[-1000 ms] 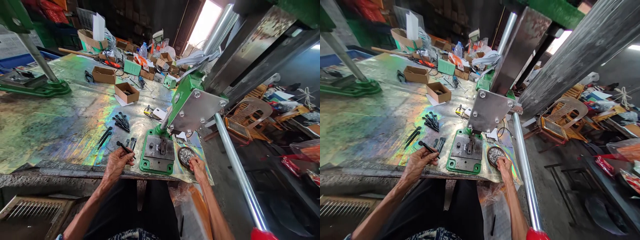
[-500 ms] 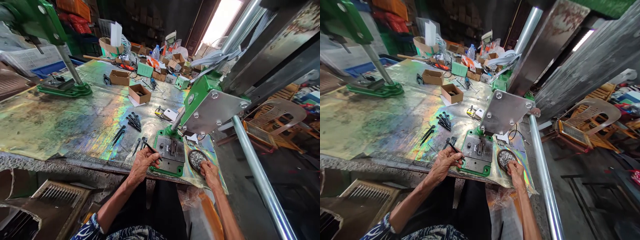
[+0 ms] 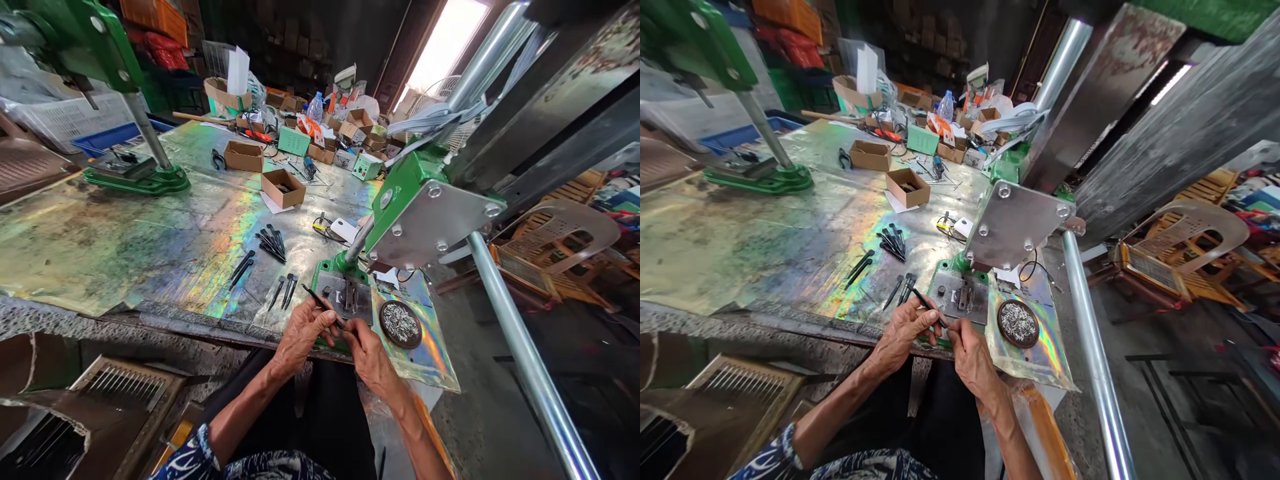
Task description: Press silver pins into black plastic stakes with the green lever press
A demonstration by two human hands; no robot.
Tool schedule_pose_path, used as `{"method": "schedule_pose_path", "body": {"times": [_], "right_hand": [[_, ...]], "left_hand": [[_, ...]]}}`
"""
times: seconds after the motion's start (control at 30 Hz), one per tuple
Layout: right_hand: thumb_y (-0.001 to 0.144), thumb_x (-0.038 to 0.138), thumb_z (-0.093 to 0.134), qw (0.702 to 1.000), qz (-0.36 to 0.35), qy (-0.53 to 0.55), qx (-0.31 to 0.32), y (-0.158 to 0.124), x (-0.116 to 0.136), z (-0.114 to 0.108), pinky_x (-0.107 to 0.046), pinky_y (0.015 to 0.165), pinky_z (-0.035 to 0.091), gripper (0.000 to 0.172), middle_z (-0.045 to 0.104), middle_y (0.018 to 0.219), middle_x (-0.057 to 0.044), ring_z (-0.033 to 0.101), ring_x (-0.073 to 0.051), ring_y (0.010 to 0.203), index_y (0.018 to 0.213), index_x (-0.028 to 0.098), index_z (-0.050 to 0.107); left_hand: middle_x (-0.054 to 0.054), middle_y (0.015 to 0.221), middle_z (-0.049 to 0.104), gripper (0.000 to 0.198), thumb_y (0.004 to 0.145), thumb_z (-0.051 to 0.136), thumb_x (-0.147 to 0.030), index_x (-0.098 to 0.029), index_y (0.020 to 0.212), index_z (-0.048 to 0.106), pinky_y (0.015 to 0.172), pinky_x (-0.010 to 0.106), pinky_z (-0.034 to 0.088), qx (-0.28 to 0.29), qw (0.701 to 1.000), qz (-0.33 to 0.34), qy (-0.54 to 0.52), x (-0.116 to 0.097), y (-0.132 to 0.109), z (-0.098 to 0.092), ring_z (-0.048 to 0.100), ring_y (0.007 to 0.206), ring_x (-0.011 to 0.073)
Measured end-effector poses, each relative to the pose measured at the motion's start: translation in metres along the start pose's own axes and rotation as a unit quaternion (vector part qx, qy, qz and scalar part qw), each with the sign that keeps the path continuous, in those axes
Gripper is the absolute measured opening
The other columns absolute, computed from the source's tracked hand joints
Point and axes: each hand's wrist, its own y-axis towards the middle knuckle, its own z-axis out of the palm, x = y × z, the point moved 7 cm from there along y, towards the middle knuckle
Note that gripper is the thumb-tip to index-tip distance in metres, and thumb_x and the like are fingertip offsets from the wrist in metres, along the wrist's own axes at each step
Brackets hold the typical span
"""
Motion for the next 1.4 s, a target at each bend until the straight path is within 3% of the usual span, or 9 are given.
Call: {"method": "schedule_pose_path", "body": {"times": [0.27, 0.43, 0.67, 0.9, 1.1, 1.4], "right_hand": [[0.086, 0.033, 0.052, 0.998, -0.002, 0.044, 0.038, 0.003, 0.019, 0.008, -0.029, 0.061, 0.034, 0.015, 0.054, 0.073, -0.003, 0.046, -0.017, 0.066, 0.079, 0.02, 0.052], [0.087, 0.04, 0.054, 0.984, 0.052, 0.165, 0.044, -0.002, 0.016, 0.018, -0.025, 0.045, 0.026, 0.023, 0.043, 0.057, 0.003, 0.033, -0.011, 0.048, 0.079, 0.019, 0.053], [0.082, 0.044, 0.059, 0.95, 0.072, 0.304, -0.033, 0.0, 0.011, 0.023, -0.022, 0.044, 0.023, 0.028, 0.044, 0.061, 0.002, 0.034, -0.009, 0.051, 0.077, 0.017, 0.052], [0.08, 0.036, 0.065, 0.95, 0.062, 0.303, -0.051, -0.005, 0.021, 0.021, -0.023, 0.044, 0.021, 0.02, 0.042, 0.056, 0.003, 0.033, -0.008, 0.049, 0.081, 0.016, 0.06], [0.079, 0.032, 0.065, 0.947, 0.058, 0.311, -0.062, -0.005, 0.022, 0.024, -0.023, 0.048, 0.025, 0.017, 0.044, 0.057, 0.002, 0.035, -0.009, 0.051, 0.085, 0.016, 0.063], [0.073, 0.028, 0.066, 0.938, 0.079, 0.329, -0.08, -0.002, 0.02, 0.023, -0.022, 0.045, 0.024, 0.018, 0.048, 0.066, 0.002, 0.037, -0.008, 0.05, 0.086, 0.017, 0.059]], "left_hand": [[0.001, 0.064, 0.058, 0.034, 0.074, 0.066, -0.04, -0.013, 0.087, 0.051, 0.051, 0.024, 0.049, -0.013, 1.0, -0.003, -0.015, 0.008, -0.007, -0.007, 0.056, 0.057, 0.0126], [0.003, 0.071, 0.061, 0.035, 0.073, 0.067, -0.041, -0.013, 0.087, 0.05, 0.052, 0.024, 0.05, -0.012, 0.999, -0.012, -0.044, 0.011, -0.01, -0.008, 0.058, 0.057, 0.0119], [0.003, 0.068, 0.061, 0.036, 0.07, 0.07, -0.04, -0.013, 0.085, 0.051, 0.049, 0.022, 0.048, -0.048, 0.997, -0.017, -0.066, 0.01, -0.013, -0.012, 0.057, 0.055, 0.0113], [0.003, 0.074, 0.061, 0.041, 0.063, 0.076, -0.037, -0.012, 0.081, 0.051, 0.048, 0.022, 0.049, -0.125, 0.985, -0.041, -0.112, 0.012, -0.009, -0.026, 0.057, 0.055, 0.0109], [0.0, 0.063, 0.058, 0.04, 0.064, 0.076, -0.036, -0.011, 0.082, 0.051, 0.046, 0.02, 0.049, -0.112, 0.982, -0.057, -0.142, 0.021, -0.01, -0.022, 0.058, 0.054, 0.0107], [0.003, 0.067, 0.062, 0.039, 0.066, 0.075, -0.037, -0.011, 0.082, 0.05, 0.047, 0.021, 0.049, -0.099, 0.984, -0.065, -0.136, 0.026, -0.007, -0.02, 0.059, 0.055, 0.0113]]}}
